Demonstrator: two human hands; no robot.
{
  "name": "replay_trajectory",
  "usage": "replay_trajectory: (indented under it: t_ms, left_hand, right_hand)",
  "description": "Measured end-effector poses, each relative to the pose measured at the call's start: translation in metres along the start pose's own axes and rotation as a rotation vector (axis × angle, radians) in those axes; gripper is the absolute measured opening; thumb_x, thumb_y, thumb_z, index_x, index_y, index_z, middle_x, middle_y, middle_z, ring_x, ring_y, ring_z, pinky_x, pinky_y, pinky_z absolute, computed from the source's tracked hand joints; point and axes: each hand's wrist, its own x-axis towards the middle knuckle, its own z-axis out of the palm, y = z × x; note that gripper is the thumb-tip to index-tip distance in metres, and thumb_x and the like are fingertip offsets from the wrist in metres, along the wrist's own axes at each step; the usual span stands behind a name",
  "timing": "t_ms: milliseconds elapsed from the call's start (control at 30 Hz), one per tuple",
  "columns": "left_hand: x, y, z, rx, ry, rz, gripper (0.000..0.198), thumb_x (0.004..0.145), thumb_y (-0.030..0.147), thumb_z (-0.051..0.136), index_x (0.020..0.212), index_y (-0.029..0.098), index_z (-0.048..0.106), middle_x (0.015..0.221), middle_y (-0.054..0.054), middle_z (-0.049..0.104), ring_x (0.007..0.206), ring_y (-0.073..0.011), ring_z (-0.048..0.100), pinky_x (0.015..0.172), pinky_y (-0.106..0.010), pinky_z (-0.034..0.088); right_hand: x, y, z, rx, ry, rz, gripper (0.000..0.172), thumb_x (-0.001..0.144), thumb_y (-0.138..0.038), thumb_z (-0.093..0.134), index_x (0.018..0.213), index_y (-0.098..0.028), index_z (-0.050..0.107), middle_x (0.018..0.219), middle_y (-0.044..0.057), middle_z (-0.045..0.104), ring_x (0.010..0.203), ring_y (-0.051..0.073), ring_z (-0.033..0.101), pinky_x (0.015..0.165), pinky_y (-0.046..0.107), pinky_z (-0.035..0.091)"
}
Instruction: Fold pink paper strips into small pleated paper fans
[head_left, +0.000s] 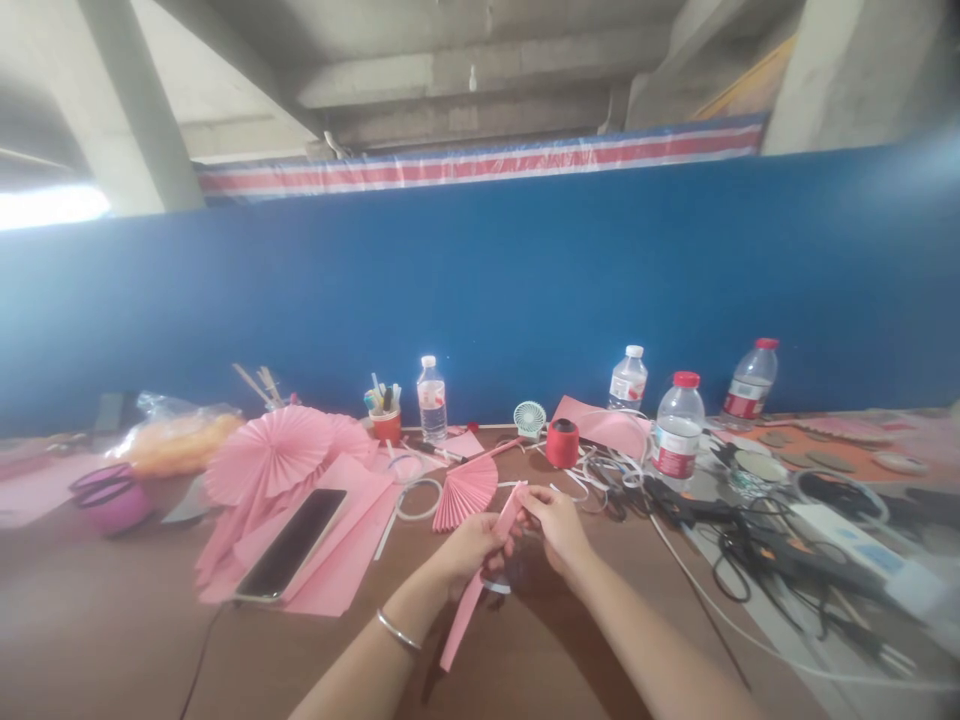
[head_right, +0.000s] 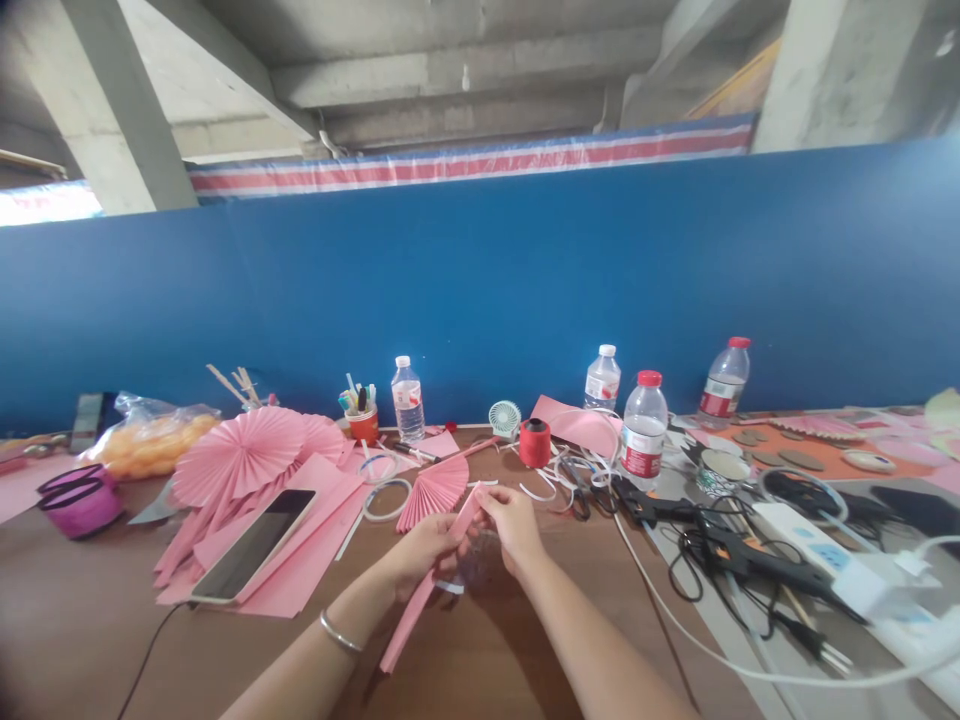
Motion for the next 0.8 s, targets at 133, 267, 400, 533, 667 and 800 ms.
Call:
replay_trajectory:
  t_ms: [133,267,400,533,667,800]
  left_hand:
    - [0.000,-0.002,-0.002,-0.031,-0.054,-0.005,0.043,0.076,0.053,0.048,0.083,0.011,0.056,0.054,0.005,0.037,0.036,-0.0009,0.024,0.037,-0.016,0.016]
    - [0.001,-0.002,0.000,0.046,-0.004,0.018,0.046,0.073,0.059,0.049,0.075,0.012,0.052,0.052,0.007,0.032,0.037,-0.0016,0.022,0.037,-0.017,0.013]
    - [0.007,-0.006,0.001,0.062,0.052,0.036,0.046,0.071,0.059,0.051,0.069,0.013,0.049,0.048,0.008,0.032,0.037,-0.0023,0.022,0.038,-0.017,0.013]
    - [0.012,-0.011,0.000,0.035,0.090,0.041,0.043,0.072,0.057,0.051,0.070,0.014,0.048,0.045,0.009,0.030,0.036,-0.0024,0.020,0.038,-0.018,0.011]
    - [0.012,-0.012,0.000,0.017,0.109,0.036,0.042,0.072,0.057,0.050,0.072,0.015,0.047,0.047,0.009,0.028,0.037,-0.0022,0.019,0.039,-0.017,0.012]
    - [0.012,-0.011,0.000,0.007,0.106,0.003,0.043,0.070,0.057,0.053,0.071,0.015,0.046,0.049,0.009,0.027,0.038,-0.0021,0.020,0.039,-0.017,0.011]
  right_hand:
    - [0.002,0.001,-0.002,-0.012,0.014,-0.014,0.029,0.064,-0.042,0.067,0.059,-0.014,0.064,0.047,-0.001,0.052,0.041,0.009,0.042,0.043,0.022,0.030]
    - [0.000,-0.003,-0.002,-0.047,0.046,-0.068,0.026,0.064,-0.040,0.067,0.060,-0.014,0.065,0.047,0.000,0.053,0.044,0.011,0.044,0.045,0.022,0.032]
    - [-0.001,-0.006,0.002,-0.084,0.086,-0.094,0.028,0.065,-0.042,0.066,0.060,-0.015,0.064,0.047,0.000,0.053,0.044,0.011,0.044,0.045,0.022,0.033]
    - [-0.003,-0.002,0.006,-0.041,0.043,-0.057,0.032,0.068,-0.045,0.063,0.059,-0.015,0.060,0.049,-0.001,0.051,0.044,0.010,0.043,0.045,0.022,0.031]
    - [-0.003,0.005,0.005,-0.115,-0.044,-0.040,0.028,0.067,-0.039,0.067,0.059,-0.013,0.059,0.048,-0.001,0.052,0.045,0.009,0.041,0.045,0.021,0.028]
    - [-0.002,0.006,0.002,-0.091,-0.033,-0.055,0.031,0.068,-0.039,0.065,0.054,-0.013,0.055,0.046,-0.002,0.049,0.043,0.009,0.040,0.045,0.021,0.027]
